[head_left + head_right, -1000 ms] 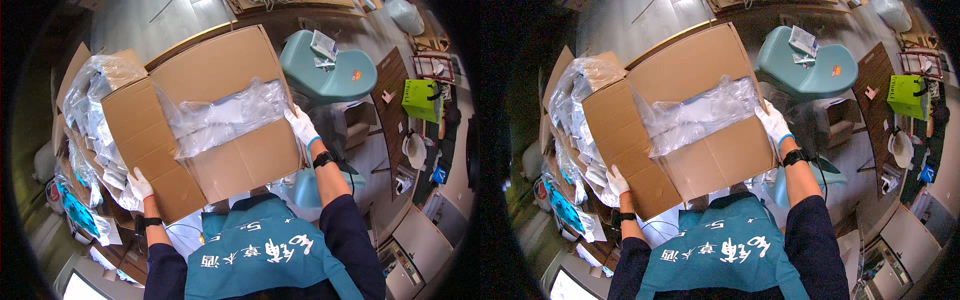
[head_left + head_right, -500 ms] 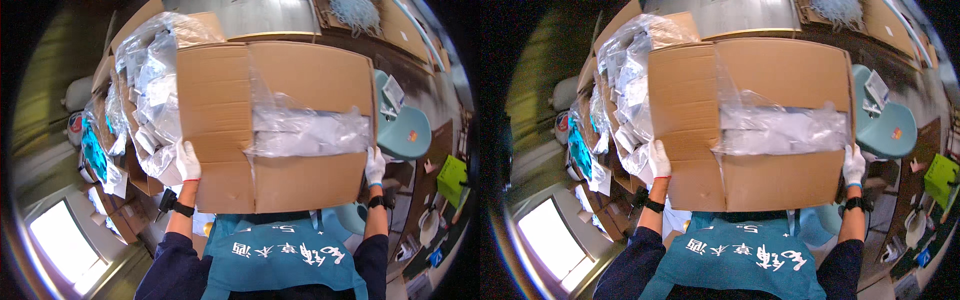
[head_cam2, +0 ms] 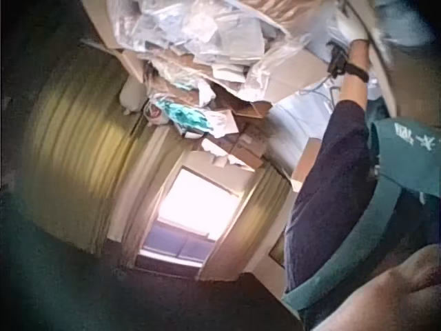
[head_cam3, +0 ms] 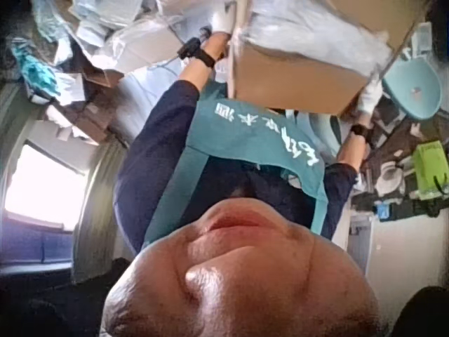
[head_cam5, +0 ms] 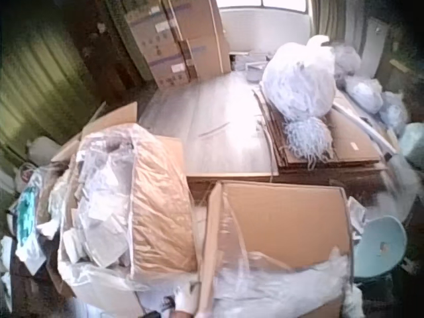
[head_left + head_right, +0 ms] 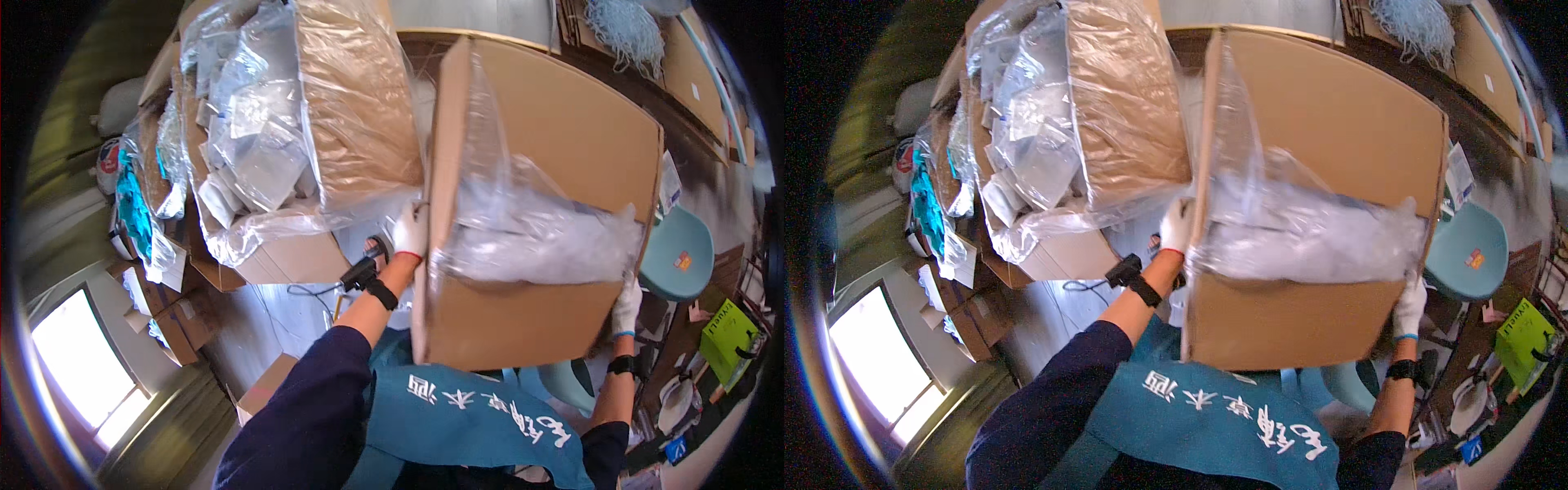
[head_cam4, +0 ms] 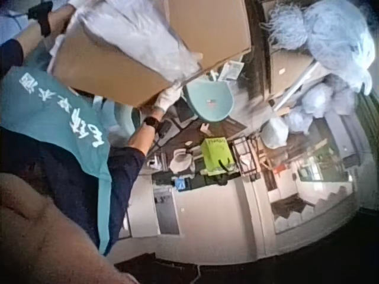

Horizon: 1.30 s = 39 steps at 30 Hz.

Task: Unpacking large cardboard boxes containing face masks and other medical hygiene products.

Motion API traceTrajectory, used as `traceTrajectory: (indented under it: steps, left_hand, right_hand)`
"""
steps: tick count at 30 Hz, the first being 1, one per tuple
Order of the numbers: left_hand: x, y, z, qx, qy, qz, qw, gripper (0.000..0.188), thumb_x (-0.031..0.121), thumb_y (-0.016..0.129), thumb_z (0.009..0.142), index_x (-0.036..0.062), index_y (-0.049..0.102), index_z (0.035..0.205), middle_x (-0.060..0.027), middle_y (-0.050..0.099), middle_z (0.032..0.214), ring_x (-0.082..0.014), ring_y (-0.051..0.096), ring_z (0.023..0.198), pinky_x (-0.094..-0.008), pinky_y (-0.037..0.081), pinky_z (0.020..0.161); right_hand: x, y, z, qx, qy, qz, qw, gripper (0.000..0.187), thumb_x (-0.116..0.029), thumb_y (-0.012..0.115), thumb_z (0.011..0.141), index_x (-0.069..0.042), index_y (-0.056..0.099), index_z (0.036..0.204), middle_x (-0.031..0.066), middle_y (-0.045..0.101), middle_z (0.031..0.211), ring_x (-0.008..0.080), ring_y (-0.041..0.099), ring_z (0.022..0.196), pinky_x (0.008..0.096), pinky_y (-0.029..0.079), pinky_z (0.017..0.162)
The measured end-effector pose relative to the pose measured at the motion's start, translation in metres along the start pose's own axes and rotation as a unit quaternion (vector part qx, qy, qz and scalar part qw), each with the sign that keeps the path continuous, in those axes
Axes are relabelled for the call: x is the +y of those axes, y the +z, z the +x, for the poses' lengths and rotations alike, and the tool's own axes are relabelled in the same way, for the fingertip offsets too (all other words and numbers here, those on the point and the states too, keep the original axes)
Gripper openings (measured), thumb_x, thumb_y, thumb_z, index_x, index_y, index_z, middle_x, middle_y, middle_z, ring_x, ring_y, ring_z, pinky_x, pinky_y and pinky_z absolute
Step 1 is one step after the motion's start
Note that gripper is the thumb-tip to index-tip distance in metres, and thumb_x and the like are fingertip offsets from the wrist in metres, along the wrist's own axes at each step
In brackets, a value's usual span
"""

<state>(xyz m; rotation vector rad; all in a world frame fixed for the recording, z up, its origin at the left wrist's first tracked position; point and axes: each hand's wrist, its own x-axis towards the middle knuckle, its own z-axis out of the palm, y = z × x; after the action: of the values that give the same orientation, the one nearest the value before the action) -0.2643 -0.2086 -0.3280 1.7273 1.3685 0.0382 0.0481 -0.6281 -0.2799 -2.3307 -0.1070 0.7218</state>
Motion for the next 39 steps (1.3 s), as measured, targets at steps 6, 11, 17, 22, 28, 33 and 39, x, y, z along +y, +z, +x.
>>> traceTrajectory:
  steps: [6, 11, 17, 22, 28, 33, 39]
  left_hand:
    - [0.000, -0.105, -0.039, -0.036, 0.072, 0.159, 0.984, 0.037, 0.037, 0.049, 0.093, 0.0095, 0.061, 0.115, -0.0218, 0.066, 0.094, -0.0356, 0.064, 0.089, -0.0428, 0.049, 0.077]
    - [0.036, -0.137, -0.082, -0.154, -0.100, 0.233, 0.955, 0.058, 0.056, 0.047, 0.090, 0.0074, 0.050, 0.122, -0.0275, 0.064, 0.096, -0.0441, 0.061, 0.093, -0.0504, 0.048, 0.080]
    - [-0.042, -0.117, -0.189, -0.163, -0.109, -0.002, 0.981, 0.097, 0.037, 0.073, 0.079, 0.0063, 0.014, 0.150, -0.0251, 0.044, 0.137, -0.0360, 0.050, 0.123, -0.0391, 0.043, 0.100]
    - [-0.060, -0.111, -0.197, -0.108, -0.249, -0.353, 0.896, 0.074, 0.018, 0.067, 0.087, 0.0029, 0.026, 0.147, -0.0125, 0.053, 0.131, -0.0160, 0.052, 0.116, -0.0296, 0.043, 0.097]
    - [-0.057, -0.145, -0.149, -0.023, -0.151, -0.118, 0.981, 0.051, 0.023, 0.060, 0.093, 0.0027, 0.046, 0.137, -0.0143, 0.061, 0.120, -0.0181, 0.059, 0.107, -0.0309, 0.047, 0.090]
    - [-0.037, -0.160, -0.138, -0.115, -0.256, -0.178, 0.943, 0.052, 0.034, 0.048, 0.098, 0.0139, 0.031, 0.143, -0.0212, 0.061, 0.107, -0.0294, 0.065, 0.050, -0.0347, 0.051, 0.034]
    - [-0.037, -0.145, -0.165, -0.093, -0.275, -0.211, 0.933, 0.059, 0.053, 0.040, 0.096, 0.0169, 0.029, 0.142, -0.0167, 0.062, 0.096, -0.0239, 0.059, 0.042, -0.0309, 0.049, 0.035]
  right_hand:
    - [-0.113, 0.069, -0.059, -0.019, -0.038, -0.069, 0.997, 0.048, -0.036, 0.045, 0.097, 0.006, 0.057, 0.118, 0.0232, 0.065, 0.109, 0.0332, 0.062, 0.103, 0.0371, 0.045, 0.088]
    - [-0.111, 0.080, -0.071, 0.006, -0.007, -0.056, 0.998, 0.048, -0.036, 0.046, 0.097, 0.004, 0.057, 0.120, 0.0222, 0.066, 0.107, 0.0338, 0.063, 0.100, 0.0370, 0.045, 0.087]
    - [-0.089, 0.069, -0.059, -0.020, -0.007, -0.023, 0.999, 0.041, -0.031, 0.045, 0.099, 0.005, 0.059, 0.114, 0.0108, 0.066, 0.093, 0.0181, 0.058, 0.084, 0.0325, 0.046, 0.079]
    - [-0.102, 0.087, -0.064, 0.017, 0.024, 0.051, 0.998, 0.042, -0.032, 0.044, 0.100, 0.007, 0.061, 0.106, 0.0061, 0.065, 0.090, 0.0141, 0.056, 0.078, 0.0299, 0.046, 0.074]
    - [-0.106, 0.114, -0.089, 0.051, 0.093, 0.100, 0.989, 0.045, -0.034, 0.043, 0.101, 0.006, 0.062, 0.097, 0.0056, 0.065, 0.087, 0.0134, 0.057, 0.076, 0.0292, 0.047, 0.070]
    - [-0.125, 0.121, -0.088, 0.052, 0.078, 0.091, 0.991, 0.048, -0.037, 0.044, 0.101, 0.005, 0.063, 0.090, 0.0064, 0.065, 0.083, 0.0131, 0.057, 0.073, 0.0290, 0.046, 0.068]
    - [-0.187, 0.129, -0.053, 0.062, -0.098, -0.065, 0.991, 0.045, -0.034, 0.047, 0.099, 0.008, 0.061, 0.110, 0.0129, 0.066, 0.084, 0.0180, 0.058, 0.079, 0.0331, 0.047, 0.075]
